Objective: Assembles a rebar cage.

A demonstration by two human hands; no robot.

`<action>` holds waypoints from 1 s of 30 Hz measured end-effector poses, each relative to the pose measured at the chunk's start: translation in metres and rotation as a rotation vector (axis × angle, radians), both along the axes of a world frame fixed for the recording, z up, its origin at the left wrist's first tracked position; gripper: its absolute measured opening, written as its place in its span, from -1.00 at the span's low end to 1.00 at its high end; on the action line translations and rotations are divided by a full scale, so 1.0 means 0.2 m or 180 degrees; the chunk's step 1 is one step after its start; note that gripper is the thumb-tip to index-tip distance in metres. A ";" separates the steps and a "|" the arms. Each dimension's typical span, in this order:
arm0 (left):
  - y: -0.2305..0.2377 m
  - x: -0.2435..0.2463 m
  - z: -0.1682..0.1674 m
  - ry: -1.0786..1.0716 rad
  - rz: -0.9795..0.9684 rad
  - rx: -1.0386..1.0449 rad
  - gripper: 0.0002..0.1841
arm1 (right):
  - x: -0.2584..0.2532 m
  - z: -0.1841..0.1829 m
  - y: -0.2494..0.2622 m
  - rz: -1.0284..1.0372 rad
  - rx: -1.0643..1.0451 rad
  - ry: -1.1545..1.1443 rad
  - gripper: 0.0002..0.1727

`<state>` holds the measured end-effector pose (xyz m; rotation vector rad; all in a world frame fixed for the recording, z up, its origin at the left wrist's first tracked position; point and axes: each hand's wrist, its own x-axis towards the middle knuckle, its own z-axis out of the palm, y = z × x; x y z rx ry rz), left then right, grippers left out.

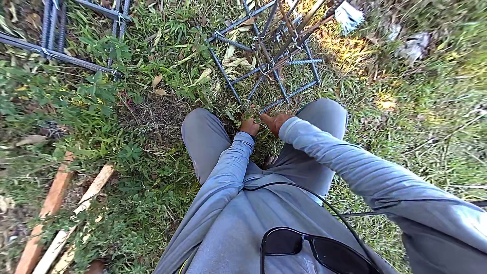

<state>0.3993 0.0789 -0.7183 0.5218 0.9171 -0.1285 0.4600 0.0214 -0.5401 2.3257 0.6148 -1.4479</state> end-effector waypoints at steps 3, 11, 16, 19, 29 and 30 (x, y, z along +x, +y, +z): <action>0.01 0.03 0.21 0.0127 0.0360 -0.0058 -0.62 | -0.11 -0.08 -0.06 0.0351 0.0011 -0.0282 -0.13; 0.04 -0.01 0.07 -0.0406 -0.0177 0.0186 -0.62 | -0.23 -0.22 -0.14 0.0398 -0.0002 -0.0486 -0.06; 0.07 0.00 0.05 -0.0564 -0.0374 0.0461 -0.67 | -0.26 -0.15 -0.23 -0.0479 0.0788 -0.0393 0.02; 0.06 0.03 0.05 -0.0389 -0.0129 0.0285 -0.71 | -0.28 -0.07 -0.25 -0.1082 0.1263 -0.0703 -0.20; 0.03 0.06 0.11 -0.0291 0.0133 0.0154 -0.73 | -0.46 0.07 -0.29 -0.5601 0.2110 -0.0105 -0.26; 0.02 0.07 0.10 -0.0287 0.0166 0.0139 -0.73 | -0.47 0.05 -0.29 -0.6315 0.2393 0.0202 -0.31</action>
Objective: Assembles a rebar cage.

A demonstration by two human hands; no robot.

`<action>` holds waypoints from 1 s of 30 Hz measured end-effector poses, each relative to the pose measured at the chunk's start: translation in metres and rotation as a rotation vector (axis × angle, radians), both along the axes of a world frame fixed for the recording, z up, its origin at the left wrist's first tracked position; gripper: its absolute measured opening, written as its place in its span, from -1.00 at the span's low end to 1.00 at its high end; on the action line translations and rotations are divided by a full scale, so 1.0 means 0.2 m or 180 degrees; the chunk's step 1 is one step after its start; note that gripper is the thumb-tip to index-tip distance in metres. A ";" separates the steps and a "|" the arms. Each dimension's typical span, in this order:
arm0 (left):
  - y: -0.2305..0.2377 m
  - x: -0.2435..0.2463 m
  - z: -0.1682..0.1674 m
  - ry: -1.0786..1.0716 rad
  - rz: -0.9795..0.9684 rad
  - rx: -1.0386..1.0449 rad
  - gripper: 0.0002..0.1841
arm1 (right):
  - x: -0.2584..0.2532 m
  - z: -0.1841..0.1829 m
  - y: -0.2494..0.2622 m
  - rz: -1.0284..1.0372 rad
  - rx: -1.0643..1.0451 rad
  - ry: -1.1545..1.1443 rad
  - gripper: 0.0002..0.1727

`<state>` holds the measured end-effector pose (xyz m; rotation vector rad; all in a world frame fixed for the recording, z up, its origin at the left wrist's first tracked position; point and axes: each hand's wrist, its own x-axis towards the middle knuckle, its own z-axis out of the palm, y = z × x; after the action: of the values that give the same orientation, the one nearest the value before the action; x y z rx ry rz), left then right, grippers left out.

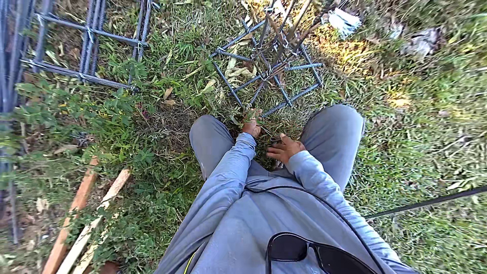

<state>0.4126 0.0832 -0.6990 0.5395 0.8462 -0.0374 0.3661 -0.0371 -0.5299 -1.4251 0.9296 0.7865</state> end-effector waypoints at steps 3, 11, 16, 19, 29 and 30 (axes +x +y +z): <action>-0.01 0.02 -0.01 0.0089 0.0011 0.0037 -0.71 | 0.01 -0.06 0.03 -0.0943 0.0657 0.0040 -0.46; -0.03 0.00 -0.05 -0.0187 0.0278 -0.0225 -0.72 | 0.00 -0.27 -0.02 0.0378 0.0336 -0.0462 -0.52; -0.03 -0.01 -0.08 -0.0490 0.0476 -0.0626 -0.63 | -0.02 -0.28 -0.03 0.1329 -0.0372 -0.0601 -0.54; -0.05 -0.01 -0.08 -0.0605 0.0678 -0.0895 -0.57 | 0.00 -0.31 -0.05 0.1801 -0.0715 -0.0773 -0.57; -0.14 0.05 -0.11 -0.1182 0.1416 -0.1667 -0.56 | 0.20 -0.19 -0.12 0.3661 -0.2174 -0.1277 -0.52; -0.14 0.05 -0.11 -0.1216 0.1469 -0.1729 -0.56 | 0.21 -0.18 -0.12 0.3770 -0.2245 -0.1253 -0.52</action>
<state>0.4225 0.0544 -0.7202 -0.1659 0.5349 0.2461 0.4088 -0.0616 -0.5649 -2.6953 -0.0831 0.9740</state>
